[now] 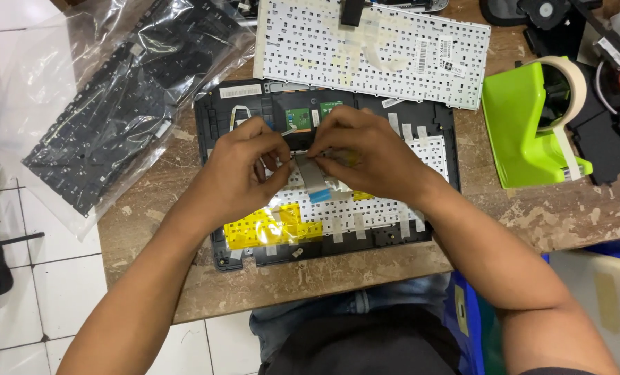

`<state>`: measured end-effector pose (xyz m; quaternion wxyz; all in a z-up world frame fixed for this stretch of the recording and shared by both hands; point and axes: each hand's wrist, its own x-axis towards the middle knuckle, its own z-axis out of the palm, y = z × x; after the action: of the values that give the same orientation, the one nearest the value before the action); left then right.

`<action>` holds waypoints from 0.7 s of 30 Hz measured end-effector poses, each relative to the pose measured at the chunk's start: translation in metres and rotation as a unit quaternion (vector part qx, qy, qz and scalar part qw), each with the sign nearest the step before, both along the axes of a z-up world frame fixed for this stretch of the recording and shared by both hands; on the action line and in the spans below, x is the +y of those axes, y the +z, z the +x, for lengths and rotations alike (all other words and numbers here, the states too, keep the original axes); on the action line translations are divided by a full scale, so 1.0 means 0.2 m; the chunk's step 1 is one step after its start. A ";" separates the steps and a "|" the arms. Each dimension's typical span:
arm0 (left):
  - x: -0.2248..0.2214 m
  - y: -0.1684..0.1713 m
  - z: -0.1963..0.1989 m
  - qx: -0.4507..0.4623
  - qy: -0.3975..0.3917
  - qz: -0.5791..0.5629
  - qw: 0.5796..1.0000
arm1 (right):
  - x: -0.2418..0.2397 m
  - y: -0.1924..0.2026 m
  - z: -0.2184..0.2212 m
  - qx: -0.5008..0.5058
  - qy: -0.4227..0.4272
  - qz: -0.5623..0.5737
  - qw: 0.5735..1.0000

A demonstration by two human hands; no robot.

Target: Securing internal laptop components and ribbon cables using adhesive tape on a repair bench.

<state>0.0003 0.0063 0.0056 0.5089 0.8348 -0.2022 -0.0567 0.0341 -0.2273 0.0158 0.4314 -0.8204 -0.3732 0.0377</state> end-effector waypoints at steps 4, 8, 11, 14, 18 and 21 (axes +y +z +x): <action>0.00 0.01 0.00 0.000 -0.001 0.003 1.000 | 0.01 0.01 -0.01 0.008 0.014 -0.004 1.000; 0.01 0.02 0.00 0.005 0.002 0.006 1.000 | 0.02 0.02 -0.02 0.023 0.021 -0.021 0.999; 0.01 0.03 0.01 0.004 0.002 0.012 1.000 | 0.03 0.03 -0.02 0.026 0.023 -0.024 0.999; 0.01 0.01 0.01 -0.003 0.006 0.016 1.000 | 0.02 0.03 -0.01 0.027 0.024 -0.035 0.999; 0.01 0.00 0.02 -0.015 0.014 0.021 1.000 | 0.01 0.03 -0.01 0.031 0.013 -0.067 0.997; 0.00 0.00 0.01 -0.025 0.022 0.012 0.999 | -0.01 0.05 0.01 0.034 0.002 -0.098 0.995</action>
<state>0.0030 0.0055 0.0058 0.4944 0.8464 -0.1962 -0.0272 0.0367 -0.2302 0.0256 0.3617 -0.8560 -0.3548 0.1026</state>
